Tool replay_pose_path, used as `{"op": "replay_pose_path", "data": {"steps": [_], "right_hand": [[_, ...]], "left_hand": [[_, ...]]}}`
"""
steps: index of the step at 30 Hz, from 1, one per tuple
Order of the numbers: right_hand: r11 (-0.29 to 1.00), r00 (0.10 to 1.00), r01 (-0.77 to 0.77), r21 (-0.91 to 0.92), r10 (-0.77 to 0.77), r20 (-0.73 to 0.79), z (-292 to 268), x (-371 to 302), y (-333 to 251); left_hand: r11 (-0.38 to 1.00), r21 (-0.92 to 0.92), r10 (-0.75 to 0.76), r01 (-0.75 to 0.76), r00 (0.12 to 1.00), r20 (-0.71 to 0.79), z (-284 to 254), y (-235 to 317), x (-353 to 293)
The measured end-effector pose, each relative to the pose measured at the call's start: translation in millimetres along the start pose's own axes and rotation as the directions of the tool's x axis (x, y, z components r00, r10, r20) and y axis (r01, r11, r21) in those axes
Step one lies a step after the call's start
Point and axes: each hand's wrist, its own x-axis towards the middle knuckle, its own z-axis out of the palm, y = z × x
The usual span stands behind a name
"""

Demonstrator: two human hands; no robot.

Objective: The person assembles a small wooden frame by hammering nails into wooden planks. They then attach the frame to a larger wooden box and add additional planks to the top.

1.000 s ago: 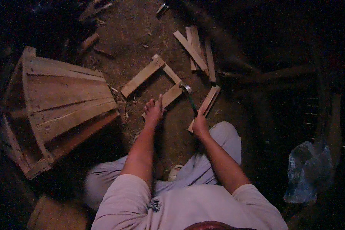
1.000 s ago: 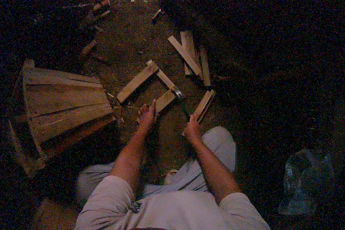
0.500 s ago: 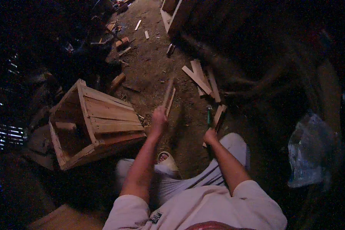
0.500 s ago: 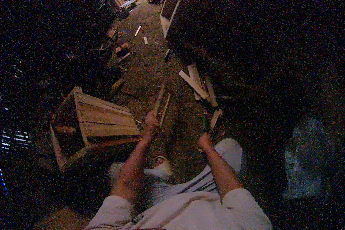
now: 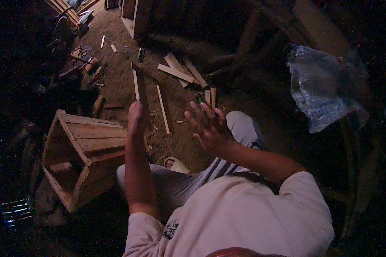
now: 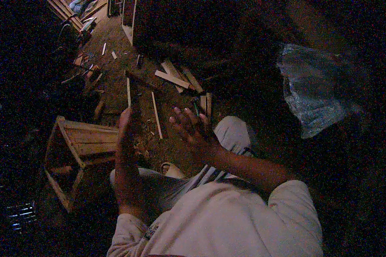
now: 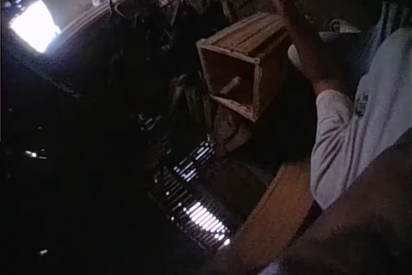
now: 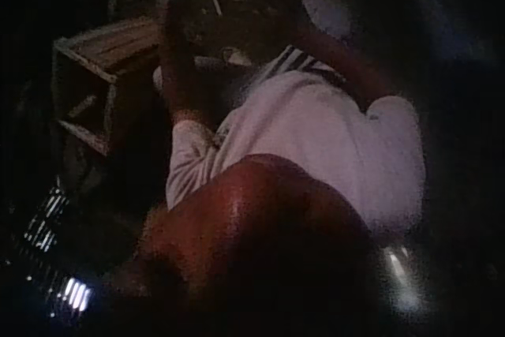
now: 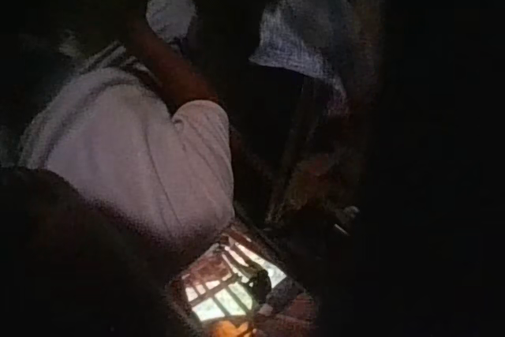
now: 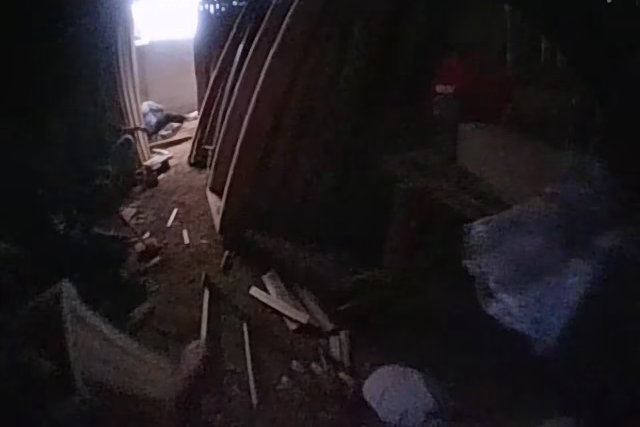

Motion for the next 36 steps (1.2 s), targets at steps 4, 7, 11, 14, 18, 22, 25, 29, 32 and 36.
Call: {"op": "replay_pose_path", "data": {"steps": [4,7,11,14,18,22,25,29,32,36], "right_hand": [[0.994,0.998,-0.043,0.103,0.037,0.057,-15,-11,0],[0.721,0.944,-0.325,0.612,0.214,0.249,-16,-15,8],[0.670,0.987,-0.158,0.726,0.122,0.102,-12,-25,32],[0.963,0.963,-0.152,0.224,0.093,0.254,-7,-41,54],[0.990,0.867,-0.126,-0.059,0.139,0.478,-3,-56,93],[0.918,0.809,-0.308,0.250,0.115,0.576,-12,-59,108],[0.972,0.852,-0.184,-0.146,0.232,0.470,-21,-59,99],[0.949,0.872,-0.243,0.200,0.123,0.474,-17,-49,99],[-0.158,0.698,-0.697,0.700,0.074,0.712,-4,-42,111],[0.294,0.758,-0.650,0.701,0.191,0.624,16,-47,110]], "left_hand": [[0.995,0.091,-0.031,0.033,0.999,-0.019,10,15,-3],[0.993,0.111,0.049,-0.040,0.996,-0.079,18,31,-2],[0.991,0.105,0.097,-0.084,0.988,-0.123,25,41,-5],[0.987,0.154,0.074,-0.050,0.985,-0.154,25,38,-12],[0.995,0.069,0.084,-0.075,0.987,-0.137,26,34,-11],[0.979,0.203,0.005,0.029,0.986,-0.164,27,36,-6],[0.998,0.064,0.033,-0.027,0.995,-0.093,30,36,-9],[0.997,-0.059,0.046,-0.050,0.997,-0.066,31,36,-18],[0.998,-0.065,-0.012,0.007,0.997,-0.070,31,36,-19],[0.994,-0.070,0.073,-0.078,0.995,-0.071,30,32,-14]]}}
